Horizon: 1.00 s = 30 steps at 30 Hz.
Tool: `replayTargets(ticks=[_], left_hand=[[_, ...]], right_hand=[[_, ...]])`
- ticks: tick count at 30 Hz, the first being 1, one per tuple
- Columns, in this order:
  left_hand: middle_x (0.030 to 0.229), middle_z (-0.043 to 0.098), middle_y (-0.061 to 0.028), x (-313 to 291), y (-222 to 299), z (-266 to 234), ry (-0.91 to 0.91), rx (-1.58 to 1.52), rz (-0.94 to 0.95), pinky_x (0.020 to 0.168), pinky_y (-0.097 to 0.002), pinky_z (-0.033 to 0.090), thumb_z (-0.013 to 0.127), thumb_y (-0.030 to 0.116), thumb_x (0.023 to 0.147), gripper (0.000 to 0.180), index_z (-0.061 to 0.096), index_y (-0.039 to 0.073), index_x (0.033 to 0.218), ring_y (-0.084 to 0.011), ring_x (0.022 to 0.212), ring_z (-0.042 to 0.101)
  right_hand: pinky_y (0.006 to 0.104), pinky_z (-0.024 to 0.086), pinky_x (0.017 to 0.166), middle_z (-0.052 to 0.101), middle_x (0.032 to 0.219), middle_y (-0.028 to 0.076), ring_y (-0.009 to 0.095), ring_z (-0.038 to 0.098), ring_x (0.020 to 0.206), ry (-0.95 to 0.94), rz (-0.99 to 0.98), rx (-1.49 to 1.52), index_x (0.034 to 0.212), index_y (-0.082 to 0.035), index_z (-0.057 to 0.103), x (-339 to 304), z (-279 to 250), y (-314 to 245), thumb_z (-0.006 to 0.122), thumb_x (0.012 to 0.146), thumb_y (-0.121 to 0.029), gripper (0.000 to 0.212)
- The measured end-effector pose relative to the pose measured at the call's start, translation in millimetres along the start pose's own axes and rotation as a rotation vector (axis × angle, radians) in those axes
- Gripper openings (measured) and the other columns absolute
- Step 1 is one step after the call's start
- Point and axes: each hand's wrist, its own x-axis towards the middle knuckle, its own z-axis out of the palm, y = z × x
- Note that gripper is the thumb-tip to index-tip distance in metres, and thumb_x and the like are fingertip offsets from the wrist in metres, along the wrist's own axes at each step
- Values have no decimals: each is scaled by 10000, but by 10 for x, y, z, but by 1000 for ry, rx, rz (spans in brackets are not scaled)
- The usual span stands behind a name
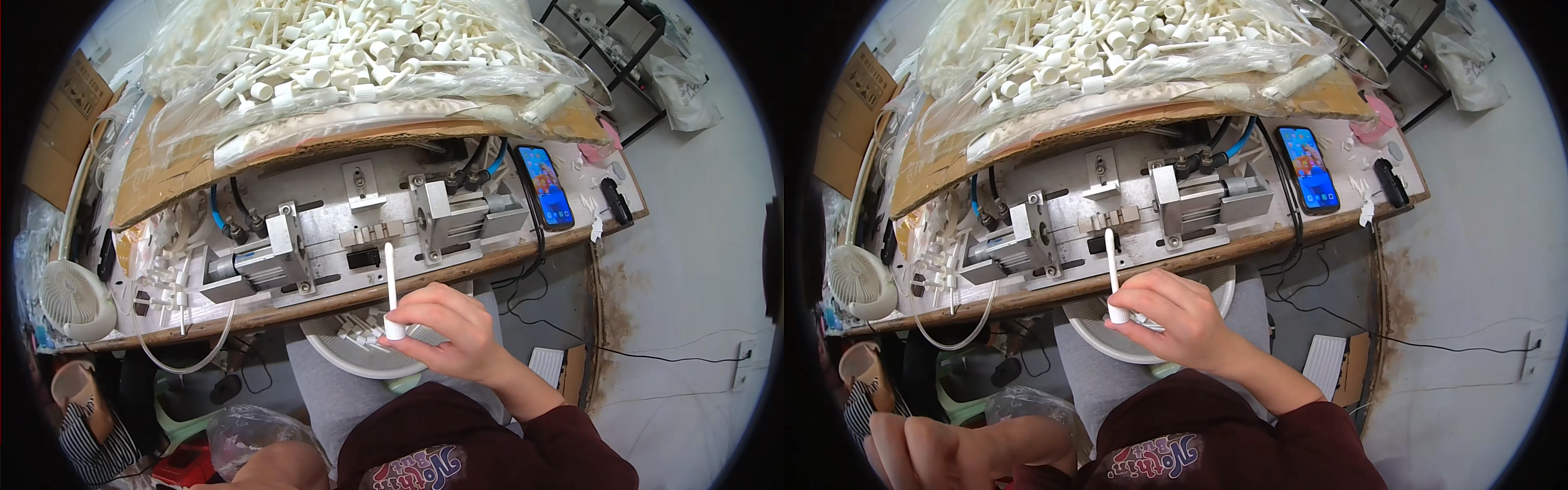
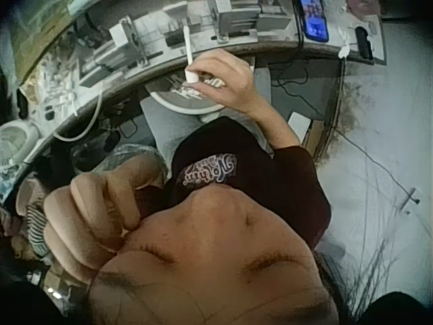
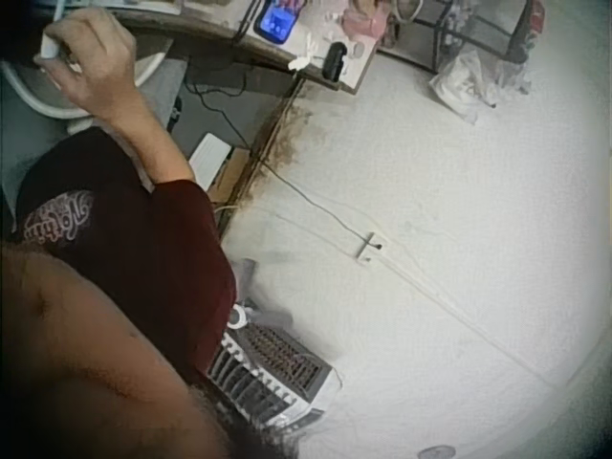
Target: Manually assemble small white plastic components using a pneumatic jig.
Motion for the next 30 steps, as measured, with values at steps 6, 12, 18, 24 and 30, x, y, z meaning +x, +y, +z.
replayTargets(ticks=[6,12,18,24,30], left_hand=[[867,666,-6,-40,-184,-194,-340,38,499,562,-290,475,601,64,900,136,719,120,860,-142,752,604],[826,680,-53,-235,-209,-384,-589,118,66,572,-307,510,519,114,949,255,698,69,773,-205,720,660],[787,660,-65,-248,-428,-484,-404,1073,-295,613,-361,500,640,0,709,139,673,51,834,-242,702,636],[919,707,-95,217,-392,-938,146,1615,83,723,-301,503,589,-71,796,223,709,16,962,-196,827,667],[1060,668,-122,980,-464,-1418,291,1908,362,771,-362,514,758,120,790,326,691,38,1099,-256,908,634]], right_hand=[[301,531,610,646,866,77,212,647,728,6,3,-27,948,-26,670,35,12,23,826,707,-80,292],[297,542,658,655,970,76,212,659,814,-85,8,-190,958,-33,671,114,46,105,805,712,-106,289],[263,480,549,651,1207,240,129,617,569,-292,-139,-591,942,22,632,174,171,184,636,740,-90,231],[271,467,499,680,1165,206,169,570,484,-343,-107,-654,875,-23,610,377,195,134,676,731,-106,179],[292,475,470,690,1149,187,203,551,445,-371,-89,-706,872,-21,613,378,256,129,696,739,-104,177]])
